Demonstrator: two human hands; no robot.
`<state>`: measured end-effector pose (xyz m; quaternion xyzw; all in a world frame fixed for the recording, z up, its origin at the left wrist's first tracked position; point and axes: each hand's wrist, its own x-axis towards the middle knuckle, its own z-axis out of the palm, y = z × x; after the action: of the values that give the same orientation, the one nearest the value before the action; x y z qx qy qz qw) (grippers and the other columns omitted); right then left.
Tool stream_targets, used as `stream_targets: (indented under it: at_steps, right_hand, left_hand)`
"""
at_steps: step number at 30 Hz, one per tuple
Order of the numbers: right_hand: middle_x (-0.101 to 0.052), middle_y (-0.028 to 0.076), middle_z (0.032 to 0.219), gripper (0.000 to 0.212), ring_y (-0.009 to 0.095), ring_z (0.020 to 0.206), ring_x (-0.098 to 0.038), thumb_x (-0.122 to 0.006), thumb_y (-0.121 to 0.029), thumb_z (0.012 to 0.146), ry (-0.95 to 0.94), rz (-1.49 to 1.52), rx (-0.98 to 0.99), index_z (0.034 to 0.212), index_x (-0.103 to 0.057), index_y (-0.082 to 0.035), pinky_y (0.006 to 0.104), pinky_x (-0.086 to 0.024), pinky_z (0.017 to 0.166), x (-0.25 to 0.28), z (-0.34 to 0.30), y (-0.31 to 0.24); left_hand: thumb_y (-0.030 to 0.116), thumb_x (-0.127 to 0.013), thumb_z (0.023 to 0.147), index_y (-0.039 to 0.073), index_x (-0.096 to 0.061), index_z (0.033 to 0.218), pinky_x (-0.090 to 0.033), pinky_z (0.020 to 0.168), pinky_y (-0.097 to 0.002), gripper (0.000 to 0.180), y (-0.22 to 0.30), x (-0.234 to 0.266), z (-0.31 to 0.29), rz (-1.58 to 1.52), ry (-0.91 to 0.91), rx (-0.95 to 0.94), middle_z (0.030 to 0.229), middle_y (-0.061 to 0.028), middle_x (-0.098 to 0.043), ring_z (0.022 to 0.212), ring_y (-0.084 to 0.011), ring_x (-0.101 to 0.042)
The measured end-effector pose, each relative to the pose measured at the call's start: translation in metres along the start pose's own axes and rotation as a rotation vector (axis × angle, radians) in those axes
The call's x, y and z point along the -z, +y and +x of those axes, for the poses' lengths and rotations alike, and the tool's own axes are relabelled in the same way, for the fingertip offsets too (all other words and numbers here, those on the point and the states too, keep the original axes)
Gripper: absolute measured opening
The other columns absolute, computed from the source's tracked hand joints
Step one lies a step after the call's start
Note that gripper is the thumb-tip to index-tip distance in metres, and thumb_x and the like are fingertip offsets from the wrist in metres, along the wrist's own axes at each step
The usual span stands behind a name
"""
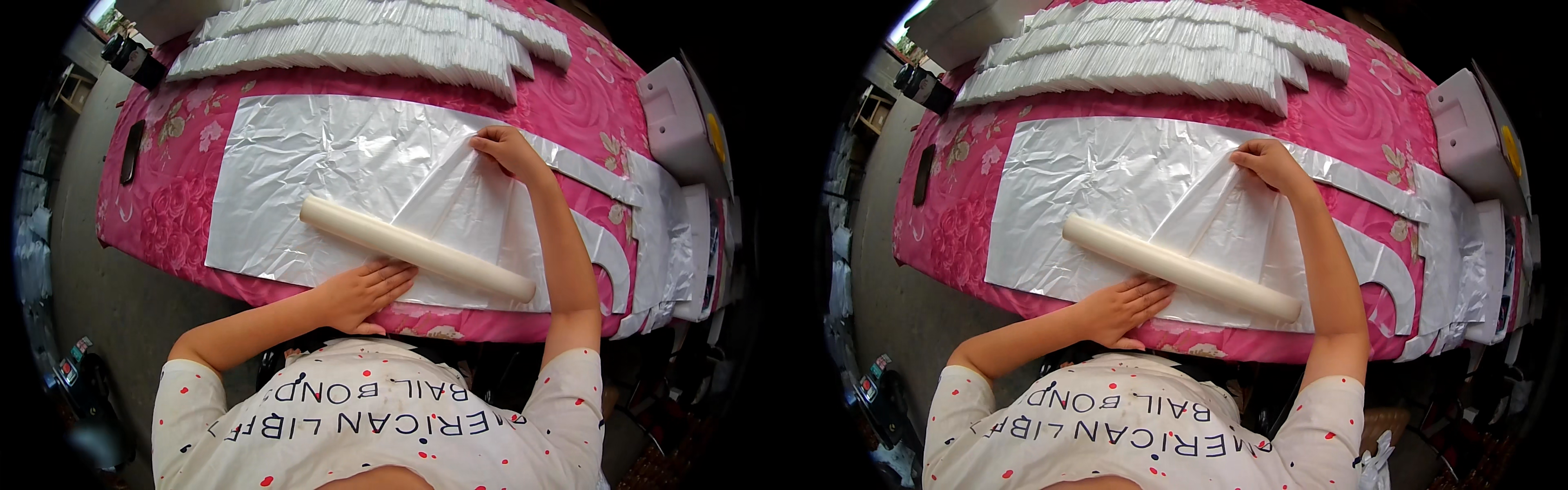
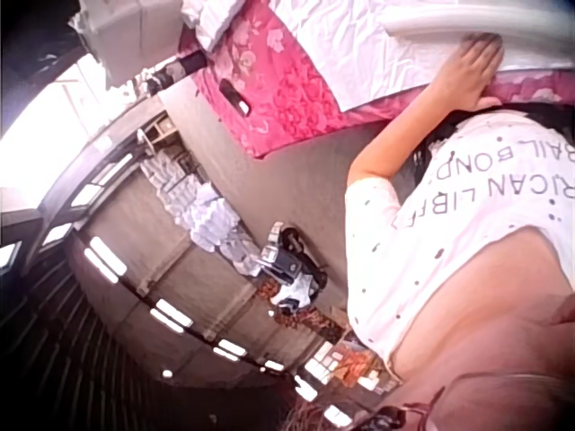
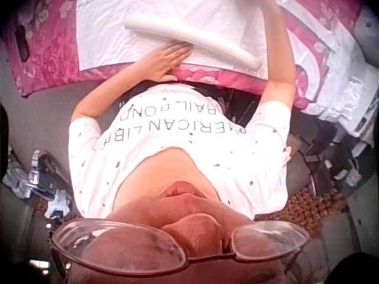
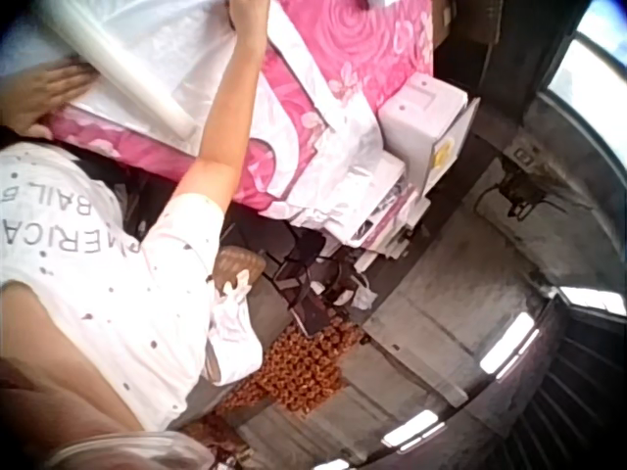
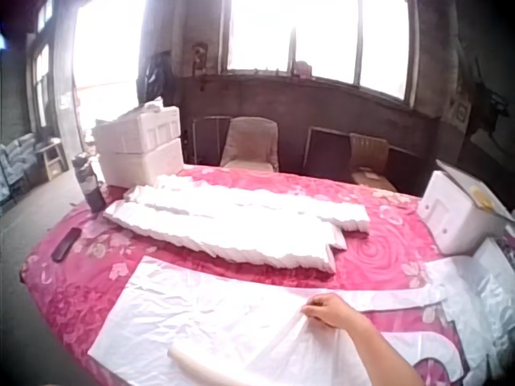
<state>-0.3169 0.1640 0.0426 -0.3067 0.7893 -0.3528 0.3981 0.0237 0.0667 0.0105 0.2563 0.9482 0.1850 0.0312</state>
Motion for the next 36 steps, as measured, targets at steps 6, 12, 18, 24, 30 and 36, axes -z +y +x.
stream_targets:
  at_steps: [6, 12, 18, 24, 30, 36]
  right_hand:
    - [-0.056, 0.010, 0.119, 0.056, 0.014, 0.092, -0.057, -0.060, -0.035, 0.087, 0.108, 0.428, 0.133, 0.131, -0.044, -0.004, 0.0256, -0.045, 0.077, 0.003, -0.017, 0.002]
    - [-0.057, 0.015, 0.112, 0.047, 0.029, 0.098, -0.056, -0.065, -0.021, 0.079, 0.193, -0.426, 0.617, 0.122, -0.053, -0.006, 0.0381, -0.043, 0.088, -0.118, -0.133, -0.016]
    - [-0.059, 0.011, 0.108, 0.050, 0.028, 0.093, -0.056, -0.067, -0.009, 0.071, 0.399, -0.579, 0.574, 0.119, -0.056, -0.010, 0.0381, -0.044, 0.082, -0.129, -0.151, 0.014]
    - [-0.059, 0.010, 0.110, 0.050, 0.028, 0.095, -0.055, -0.064, -0.005, 0.075, 0.780, -0.608, 0.218, 0.124, -0.054, -0.011, 0.0358, -0.045, 0.082, -0.039, -0.152, 0.063]
    - [-0.060, 0.011, 0.110, 0.051, 0.029, 0.098, -0.055, -0.067, -0.005, 0.071, 0.505, -0.370, 0.433, 0.120, -0.057, -0.009, 0.0356, -0.044, 0.085, -0.079, -0.176, 0.037]
    - [-0.060, 0.009, 0.110, 0.052, 0.028, 0.100, -0.054, -0.067, -0.002, 0.066, 0.358, -0.596, 0.667, 0.116, -0.058, -0.011, 0.0383, -0.041, 0.089, -0.125, -0.164, 0.016]
  left_hand:
    - [0.059, -0.034, 0.084, -0.010, -0.031, 0.132, -0.009, 0.112, -0.0437, 0.085, 0.013, -0.013, 0.001, 0.018, 0.008, 0.027, 0.143, -0.0234, -0.025, 0.137, -0.0327, -0.018]
    - [0.060, -0.032, 0.085, -0.007, -0.031, 0.134, -0.009, 0.112, -0.0452, 0.083, 0.025, -0.020, 0.003, 0.025, 0.054, 0.097, 0.143, -0.0226, -0.026, 0.137, -0.0329, -0.018]
    - [0.061, -0.031, 0.085, -0.005, -0.027, 0.137, -0.010, 0.111, -0.0454, 0.084, 0.030, -0.021, 0.001, 0.009, 0.018, 0.106, 0.146, -0.0199, -0.021, 0.137, -0.0310, -0.017]
    - [0.057, -0.041, 0.084, -0.004, -0.025, 0.138, -0.013, 0.111, -0.0421, 0.083, 0.025, -0.003, 0.005, -0.108, 0.050, 0.031, 0.147, -0.0182, -0.019, 0.138, -0.0293, -0.017]
    - [0.052, -0.049, 0.081, -0.005, -0.027, 0.137, -0.015, 0.111, -0.0416, 0.083, 0.017, -0.002, 0.005, -0.043, 0.020, 0.112, 0.146, -0.0179, -0.023, 0.137, -0.0290, -0.020]
    - [0.027, -0.050, 0.079, -0.002, -0.033, 0.135, -0.017, 0.110, -0.0434, 0.065, 0.055, -0.047, 0.010, 0.311, 0.037, 0.259, 0.144, -0.0174, -0.029, 0.135, -0.0273, -0.027]
